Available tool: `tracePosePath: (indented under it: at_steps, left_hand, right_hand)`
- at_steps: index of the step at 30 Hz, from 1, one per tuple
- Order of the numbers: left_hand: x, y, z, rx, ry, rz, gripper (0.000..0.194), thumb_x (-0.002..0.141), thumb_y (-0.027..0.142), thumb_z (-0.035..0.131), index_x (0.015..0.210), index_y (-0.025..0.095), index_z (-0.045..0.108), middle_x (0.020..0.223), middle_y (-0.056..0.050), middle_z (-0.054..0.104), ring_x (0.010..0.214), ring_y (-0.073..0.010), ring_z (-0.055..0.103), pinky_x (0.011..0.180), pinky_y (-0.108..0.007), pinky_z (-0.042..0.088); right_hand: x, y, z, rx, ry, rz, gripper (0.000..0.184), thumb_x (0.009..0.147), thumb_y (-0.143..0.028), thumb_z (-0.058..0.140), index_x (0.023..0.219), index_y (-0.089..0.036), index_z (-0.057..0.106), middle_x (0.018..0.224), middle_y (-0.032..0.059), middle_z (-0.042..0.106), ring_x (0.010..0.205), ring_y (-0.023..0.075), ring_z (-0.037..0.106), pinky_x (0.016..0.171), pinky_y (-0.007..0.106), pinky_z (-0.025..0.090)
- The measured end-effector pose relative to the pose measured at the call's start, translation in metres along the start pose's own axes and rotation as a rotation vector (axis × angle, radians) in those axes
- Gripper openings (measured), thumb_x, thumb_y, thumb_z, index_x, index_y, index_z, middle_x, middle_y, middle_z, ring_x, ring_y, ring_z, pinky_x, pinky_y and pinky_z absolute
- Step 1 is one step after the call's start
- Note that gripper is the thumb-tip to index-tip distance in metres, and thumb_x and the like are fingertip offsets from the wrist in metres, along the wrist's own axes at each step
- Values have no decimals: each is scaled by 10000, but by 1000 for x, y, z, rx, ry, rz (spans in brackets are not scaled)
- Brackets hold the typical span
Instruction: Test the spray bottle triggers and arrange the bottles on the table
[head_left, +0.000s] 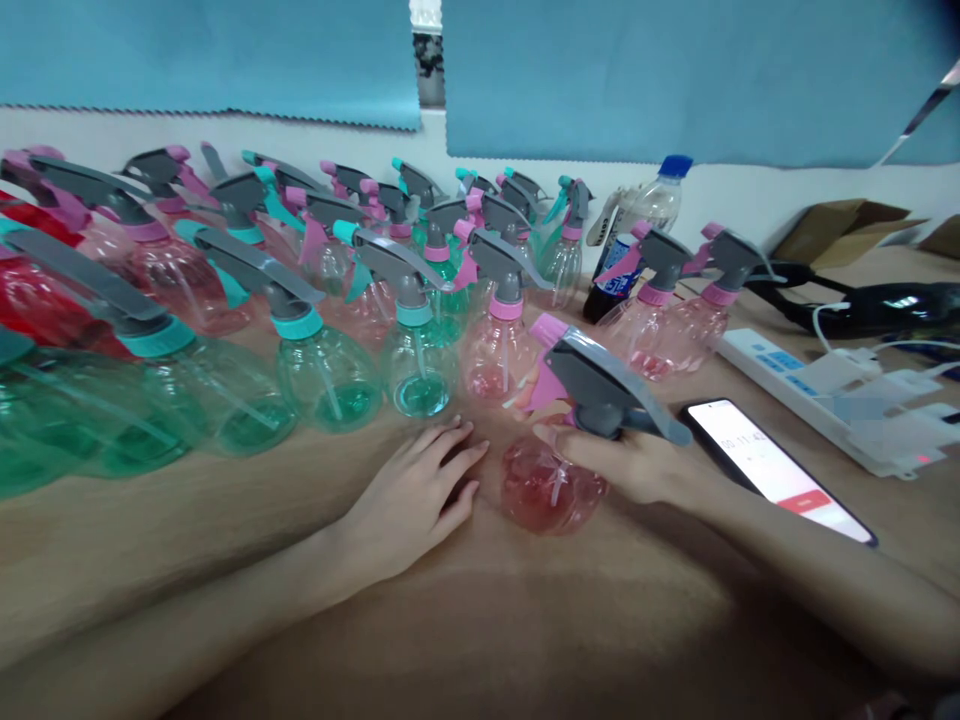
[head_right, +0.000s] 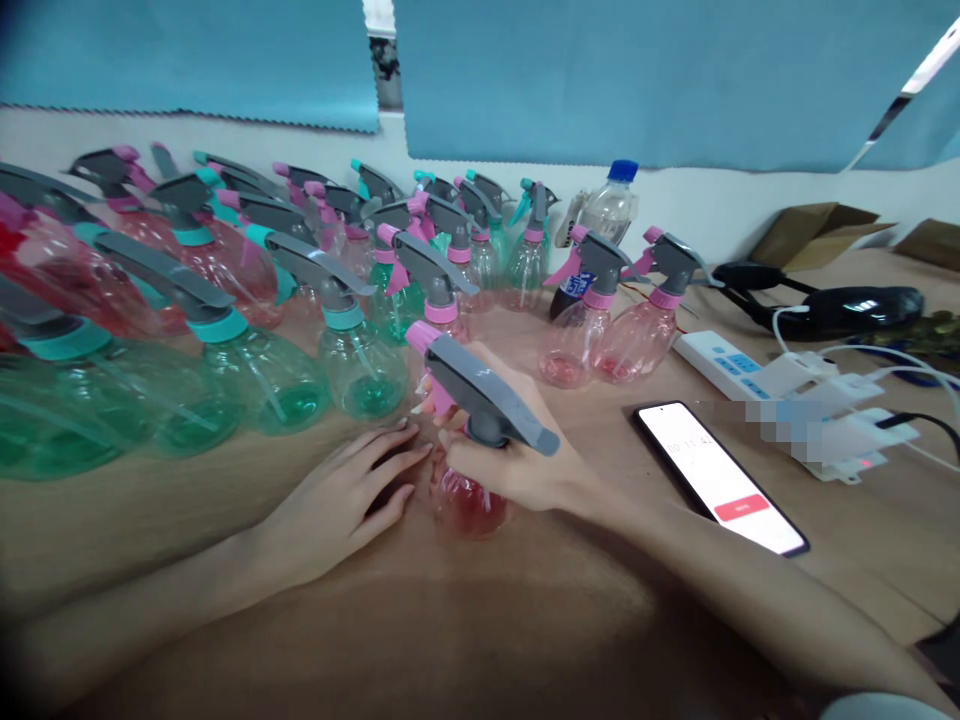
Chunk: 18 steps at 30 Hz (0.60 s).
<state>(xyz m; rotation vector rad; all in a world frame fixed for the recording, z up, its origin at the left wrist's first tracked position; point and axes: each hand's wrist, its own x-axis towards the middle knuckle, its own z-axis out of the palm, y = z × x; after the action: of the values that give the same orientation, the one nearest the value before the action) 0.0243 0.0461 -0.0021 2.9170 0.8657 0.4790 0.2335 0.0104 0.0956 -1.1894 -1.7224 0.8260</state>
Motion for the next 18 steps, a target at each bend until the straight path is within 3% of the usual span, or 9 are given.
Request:
tracePosePath:
  at_steps: [3,9,15,18]
  left_hand:
    - [0,0,0,-2,13,0,352,944,237,412,1256,144,546,1334,-122,527,1267,-266,440,1038,-465,384]
    - [0,1,-2,-12,-11,-3,337,942,229,405,1223,148,574,1319,-127,536,1268,-266,438,1034,-467,384]
    - [0,1,0,2,2,-9,344,939,233,410,1241,155,554,1328,-119,530,1267,-260,442,1035,-464,382]
    - [0,1,0,1,-3,-10,347,938,236,410,1243,155,553,1333,-121,526,1265,-262,443,1035,-468,382]
  right_hand:
    - [1,-2,1,20,6,11,150,646,-130,542,670,-275,512,598,-16,556,784,212,654,746,322,575]
    - [0,14,3,135,-86,32,76,686,-191,536,641,-246,508,728,-6,604,775,180,654,718,321,583]
    - [1,20,3,-19,-97,-62,119,742,-251,505,641,-252,567,662,-2,633,847,206,665,781,375,575]
    - [0,22,3,-64,-76,-58,122,737,-274,523,644,-251,598,723,16,672,805,211,669,758,378,577]
